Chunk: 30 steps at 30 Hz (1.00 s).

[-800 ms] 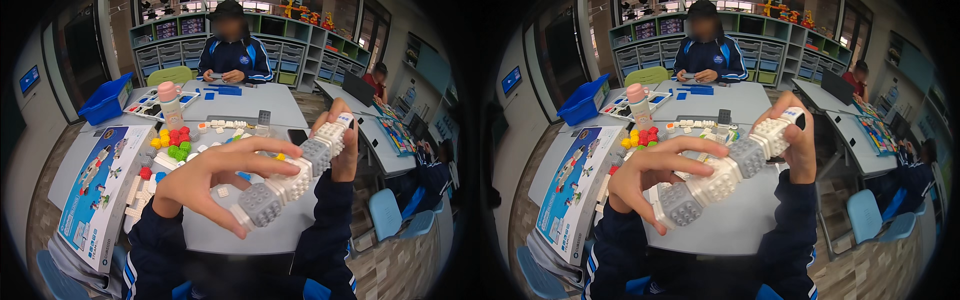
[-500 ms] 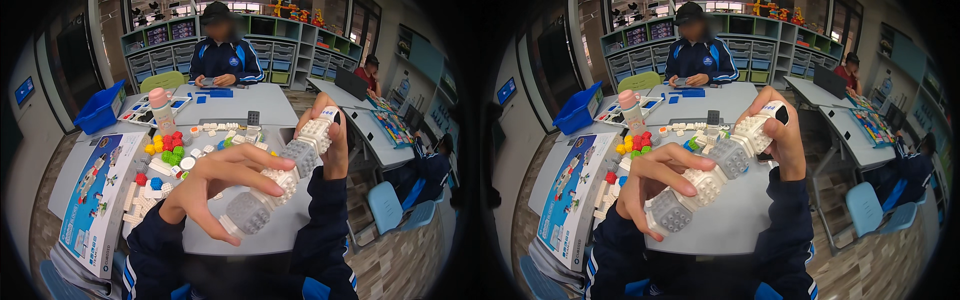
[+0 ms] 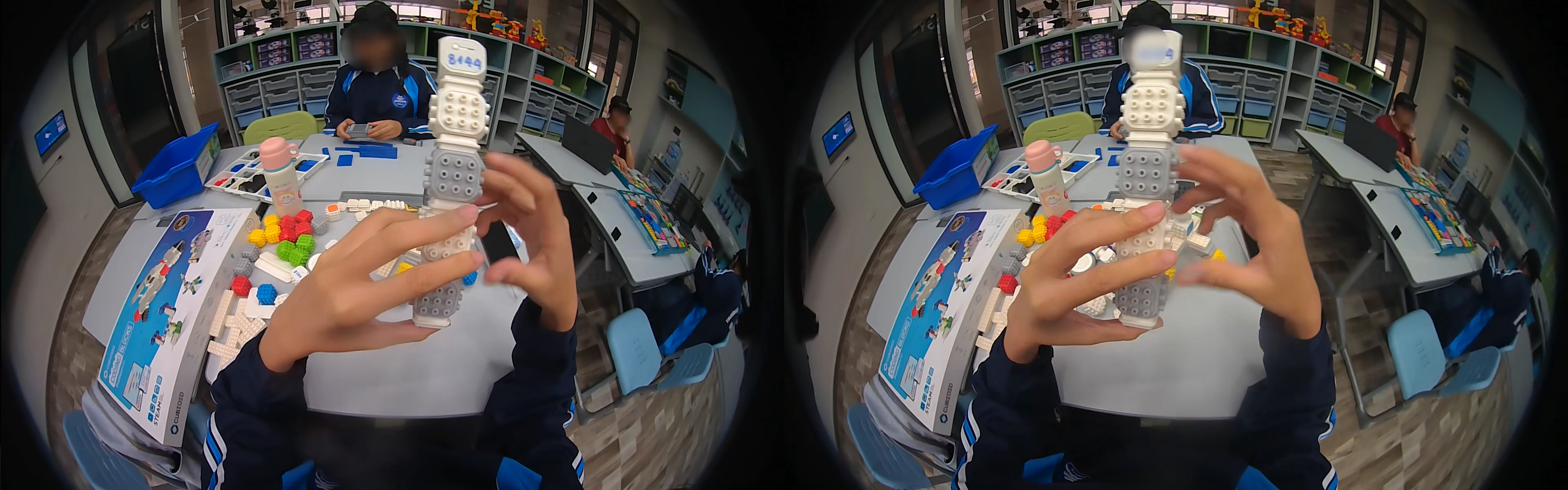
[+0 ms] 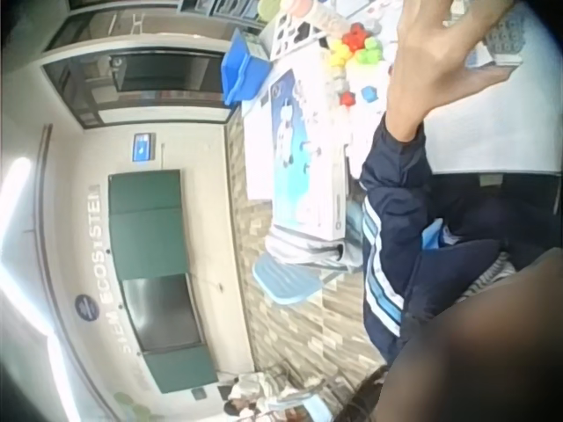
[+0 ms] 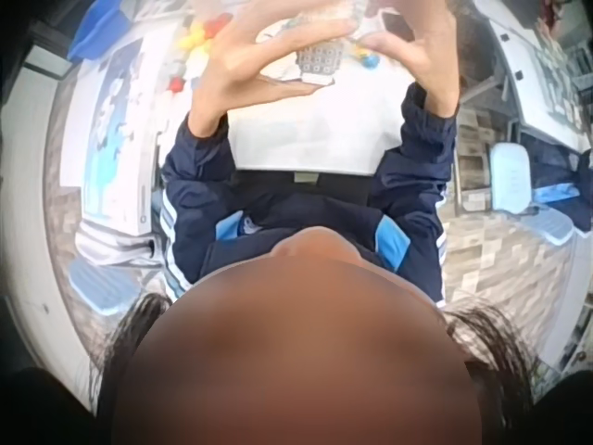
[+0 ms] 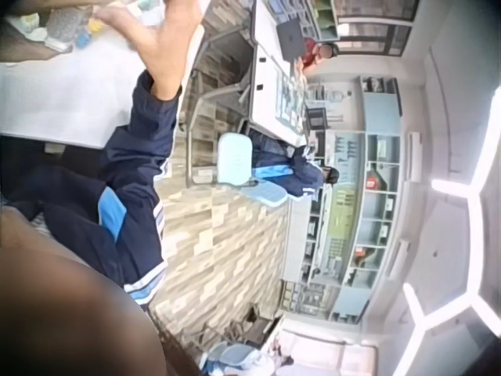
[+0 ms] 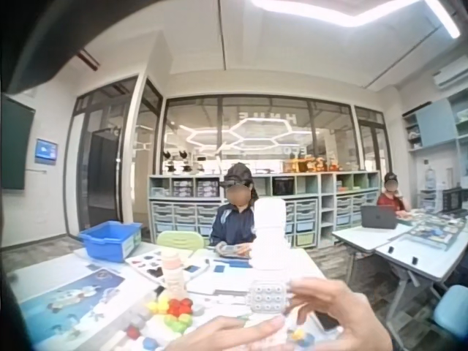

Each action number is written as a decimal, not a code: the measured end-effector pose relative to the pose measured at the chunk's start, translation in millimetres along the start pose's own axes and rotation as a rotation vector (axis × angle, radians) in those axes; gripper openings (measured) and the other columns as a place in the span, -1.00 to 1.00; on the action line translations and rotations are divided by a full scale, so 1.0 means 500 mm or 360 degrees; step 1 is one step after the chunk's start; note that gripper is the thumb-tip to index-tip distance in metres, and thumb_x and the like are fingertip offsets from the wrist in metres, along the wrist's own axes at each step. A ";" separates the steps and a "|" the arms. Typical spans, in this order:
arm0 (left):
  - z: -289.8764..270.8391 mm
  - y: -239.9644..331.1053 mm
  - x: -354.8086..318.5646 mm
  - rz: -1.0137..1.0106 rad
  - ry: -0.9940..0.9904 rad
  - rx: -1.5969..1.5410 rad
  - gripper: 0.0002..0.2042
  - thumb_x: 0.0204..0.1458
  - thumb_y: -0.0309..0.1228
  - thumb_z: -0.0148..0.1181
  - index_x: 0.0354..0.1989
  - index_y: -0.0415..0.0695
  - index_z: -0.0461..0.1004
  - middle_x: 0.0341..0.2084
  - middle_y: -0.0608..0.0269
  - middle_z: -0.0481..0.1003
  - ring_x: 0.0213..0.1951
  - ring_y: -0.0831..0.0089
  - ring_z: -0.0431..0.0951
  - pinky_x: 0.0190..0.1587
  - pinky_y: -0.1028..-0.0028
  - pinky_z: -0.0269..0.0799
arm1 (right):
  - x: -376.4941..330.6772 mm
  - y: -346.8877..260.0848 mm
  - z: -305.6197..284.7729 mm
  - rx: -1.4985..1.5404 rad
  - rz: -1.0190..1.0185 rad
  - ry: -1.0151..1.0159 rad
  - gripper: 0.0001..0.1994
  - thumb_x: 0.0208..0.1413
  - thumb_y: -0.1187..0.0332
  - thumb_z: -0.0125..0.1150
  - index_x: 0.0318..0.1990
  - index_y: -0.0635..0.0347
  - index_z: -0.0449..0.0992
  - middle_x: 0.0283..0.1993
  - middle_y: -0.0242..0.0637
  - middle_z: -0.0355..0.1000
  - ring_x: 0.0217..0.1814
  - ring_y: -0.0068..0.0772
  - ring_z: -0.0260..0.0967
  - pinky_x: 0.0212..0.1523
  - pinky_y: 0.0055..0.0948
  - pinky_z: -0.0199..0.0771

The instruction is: The person assembles a vertical structure using white and colored interlocking blocks. They repeatedly pick up blocks, align them, and press them together to extend the tower. The person occasionally adjusts the structure and places additional blocks to stabilize it.

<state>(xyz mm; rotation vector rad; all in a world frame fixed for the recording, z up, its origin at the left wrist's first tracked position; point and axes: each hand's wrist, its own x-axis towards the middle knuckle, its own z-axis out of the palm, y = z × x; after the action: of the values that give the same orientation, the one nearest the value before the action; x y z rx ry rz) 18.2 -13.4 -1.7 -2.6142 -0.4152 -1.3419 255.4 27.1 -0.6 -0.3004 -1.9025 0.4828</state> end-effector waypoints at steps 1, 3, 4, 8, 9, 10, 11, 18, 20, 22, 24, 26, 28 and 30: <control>-0.001 -0.006 0.001 0.0000 -0.0006 -0.0058 -0.34 -0.43 -0.37 0.57 0.05 -0.09 0.63 0.21 -0.07 0.43 0.12 0.11 0.52 0.09 0.19 0.46 | -0.003 -0.005 0.009 -0.0108 -0.0115 -0.0098 0.01 -0.25 0.16 0.65 0.40 0.20 0.18 0.35 -0.05 0.30 0.10 -0.16 0.46 -0.08 -0.36 0.53; -0.001 -0.012 0.003 0.0017 -0.0019 -0.0160 -0.34 -0.41 -0.35 0.57 0.06 -0.10 0.62 0.20 -0.06 0.43 0.13 0.08 0.51 0.10 0.16 0.45 | -0.001 -0.012 0.018 -0.0310 -0.0286 -0.0230 0.05 -0.34 0.19 0.69 0.39 0.18 0.22 0.35 -0.11 0.31 0.20 -0.10 0.39 -0.04 -0.31 0.53; -0.001 -0.011 0.002 -0.0038 -0.0013 -0.0178 -0.32 -0.40 -0.34 0.57 0.08 -0.11 0.60 0.20 -0.06 0.43 0.14 0.07 0.49 0.11 0.15 0.44 | 0.000 -0.017 0.019 -0.0403 -0.0341 -0.0265 0.06 -0.38 0.20 0.70 0.38 0.18 0.23 0.35 -0.14 0.31 0.24 -0.09 0.34 -0.02 -0.30 0.53; 0.002 -0.011 0.002 -0.0105 -0.0003 -0.0158 -0.20 -0.39 -0.29 0.56 0.22 -0.10 0.49 0.20 -0.07 0.42 0.20 0.02 0.43 0.16 0.11 0.39 | 0.005 -0.022 0.025 -0.0432 -0.0241 -0.0358 0.12 -0.44 0.18 0.72 0.40 0.17 0.20 0.40 -0.15 0.24 0.37 -0.05 0.20 0.03 -0.30 0.52; 0.003 -0.012 0.002 -0.0101 -0.0008 -0.0136 -0.16 -0.39 -0.27 0.57 0.26 -0.09 0.46 0.20 -0.07 0.42 0.21 0.01 0.42 0.17 0.11 0.37 | 0.005 -0.022 0.025 -0.0427 -0.0215 -0.0376 0.13 -0.45 0.17 0.73 0.40 0.16 0.20 0.41 -0.15 0.22 0.37 -0.06 0.20 0.04 -0.30 0.52; 0.001 -0.013 -0.001 -0.0148 -0.0052 -0.0184 -0.14 -0.39 -0.32 0.56 0.28 -0.07 0.42 0.24 -0.02 0.38 0.22 0.00 0.38 0.18 0.12 0.37 | 0.005 -0.019 0.027 -0.0382 -0.0160 -0.0368 0.13 -0.45 0.18 0.73 0.40 0.15 0.20 0.41 -0.15 0.21 0.37 -0.06 0.20 0.04 -0.30 0.51; -0.003 -0.014 -0.005 -0.0200 -0.0100 -0.0225 -0.12 -0.39 -0.37 0.56 0.30 -0.05 0.39 0.28 0.03 0.33 0.24 0.00 0.35 0.19 0.14 0.36 | 0.003 -0.017 0.029 -0.0337 -0.0104 -0.0359 0.13 -0.46 0.19 0.72 0.40 0.14 0.20 0.41 -0.14 0.20 0.37 -0.06 0.20 0.04 -0.30 0.51; -0.032 -0.058 -0.017 -0.0373 -0.0145 -0.0779 -0.16 -0.21 -0.14 0.54 0.32 -0.13 0.34 0.29 -0.02 0.35 0.27 0.05 0.40 0.24 0.22 0.34 | 0.009 0.013 0.061 -0.0366 -0.0056 -0.0314 0.07 -0.47 0.29 0.64 0.36 0.17 0.21 0.31 -0.11 0.25 0.34 -0.10 0.20 0.05 -0.27 0.49; -0.023 -0.064 -0.016 -0.0448 0.0111 -0.0670 -0.17 -0.08 0.11 0.37 0.27 -0.25 0.36 0.21 -0.10 0.43 0.18 0.14 0.50 0.21 0.22 0.37 | 0.009 0.022 0.077 -0.0274 -0.0074 -0.0293 0.09 -0.50 0.28 0.65 0.37 0.17 0.21 0.29 -0.11 0.25 0.31 -0.10 0.23 0.06 -0.26 0.48; -0.012 -0.054 -0.025 -0.0661 0.0331 -0.0643 -0.16 0.04 0.25 0.14 0.24 -0.30 0.36 0.17 -0.12 0.46 0.13 0.20 0.54 0.19 0.22 0.38 | 0.007 0.029 0.090 -0.0191 -0.0071 -0.0279 0.10 -0.52 0.27 0.65 0.37 0.17 0.20 0.29 -0.12 0.25 0.29 -0.12 0.26 0.08 -0.26 0.46; 0.003 -0.048 -0.031 -0.0709 0.0574 -0.0550 -0.18 0.09 0.26 0.01 0.26 -0.28 0.32 0.20 -0.11 0.41 0.14 0.20 0.50 0.19 0.18 0.37 | 0.002 0.034 0.095 -0.0118 -0.0023 -0.0263 0.12 -0.55 0.27 0.65 0.37 0.17 0.21 0.29 -0.14 0.24 0.29 -0.16 0.28 0.13 -0.28 0.45; 0.008 -0.069 -0.027 -0.0541 0.0773 -0.0381 -0.19 0.10 0.23 0.01 0.31 -0.24 0.27 0.25 -0.09 0.34 0.23 0.19 0.38 0.25 0.12 0.28 | -0.004 0.039 0.100 0.0193 0.0113 -0.0229 0.15 -0.57 0.25 0.66 0.37 0.19 0.17 0.31 -0.18 0.23 0.32 -0.28 0.28 0.23 -0.31 0.38; 0.011 -0.084 -0.027 -0.0579 0.0689 -0.0397 -0.22 0.12 0.21 -0.02 0.35 -0.18 0.24 0.31 -0.03 0.26 0.37 0.16 0.22 0.36 0.07 0.11 | -0.008 0.043 0.102 0.0374 0.0118 -0.0255 0.16 -0.58 0.24 0.67 0.36 0.20 0.16 0.31 -0.20 0.24 0.32 -0.32 0.28 0.24 -0.33 0.37; 0.036 -0.083 -0.024 -0.0688 0.0659 -0.0465 -0.31 0.21 0.12 -0.10 0.33 -0.18 0.26 0.32 -0.02 0.26 0.42 0.16 0.12 0.43 0.05 -0.06 | -0.012 0.045 0.108 0.0508 0.0238 -0.0357 0.15 -0.59 0.25 0.68 0.35 0.22 0.17 0.30 -0.20 0.25 0.30 -0.33 0.30 0.23 -0.35 0.37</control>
<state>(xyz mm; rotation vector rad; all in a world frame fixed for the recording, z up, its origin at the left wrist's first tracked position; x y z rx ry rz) 12.0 28.9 -21.1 -2.4394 -0.7982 -2.1744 207.0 34.5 -33.3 -0.1832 -1.9886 0.9423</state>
